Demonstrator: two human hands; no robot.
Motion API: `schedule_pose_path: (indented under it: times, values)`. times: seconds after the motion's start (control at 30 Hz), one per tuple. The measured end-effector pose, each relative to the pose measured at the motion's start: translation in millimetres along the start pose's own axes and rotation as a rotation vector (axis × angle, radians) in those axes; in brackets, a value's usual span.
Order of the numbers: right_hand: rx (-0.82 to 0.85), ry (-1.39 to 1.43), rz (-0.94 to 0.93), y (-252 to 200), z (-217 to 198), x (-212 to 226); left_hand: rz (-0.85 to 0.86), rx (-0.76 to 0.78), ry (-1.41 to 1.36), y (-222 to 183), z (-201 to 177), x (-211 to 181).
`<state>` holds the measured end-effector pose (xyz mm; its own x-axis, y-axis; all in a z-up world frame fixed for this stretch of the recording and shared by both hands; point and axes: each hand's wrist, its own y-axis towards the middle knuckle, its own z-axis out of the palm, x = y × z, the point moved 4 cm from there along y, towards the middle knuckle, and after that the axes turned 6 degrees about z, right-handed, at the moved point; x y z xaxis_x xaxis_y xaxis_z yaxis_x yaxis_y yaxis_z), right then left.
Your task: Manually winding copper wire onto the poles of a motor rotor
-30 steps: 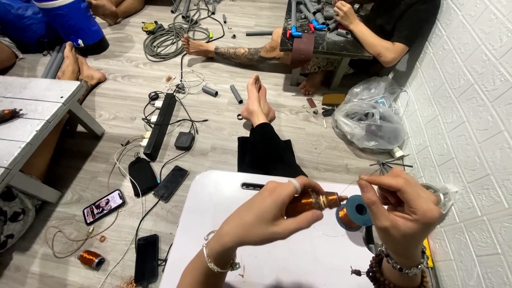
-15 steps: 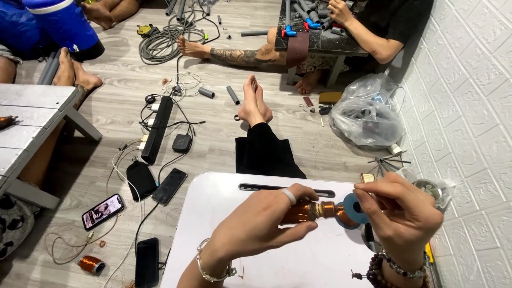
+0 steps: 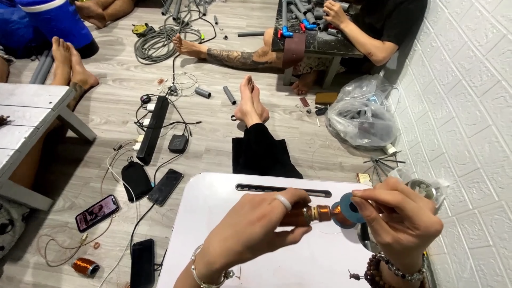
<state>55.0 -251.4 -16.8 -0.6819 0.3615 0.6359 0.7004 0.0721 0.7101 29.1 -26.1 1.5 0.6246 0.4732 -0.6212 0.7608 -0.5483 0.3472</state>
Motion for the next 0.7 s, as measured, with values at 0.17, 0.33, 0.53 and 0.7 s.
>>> schedule_pose_path:
  times: [0.17,0.33,0.53,0.7]
  values:
    - [0.039,0.047,-0.02,-1.5,6.3,7.3,0.044,0.045,0.094,-3.4,3.3,-9.2]
    - [0.042,0.019,-0.051,-3.5,5.1,9.3,0.058,0.099,0.106,-2.1,10.6,-6.2]
    - [0.084,0.015,-0.007,3.6,15.9,29.3,0.114,0.107,0.096,-2.7,12.4,-14.9]
    - [0.079,-0.03,-0.09,-2.8,12.5,39.2,0.071,0.16,0.099,1.7,17.6,-6.6]
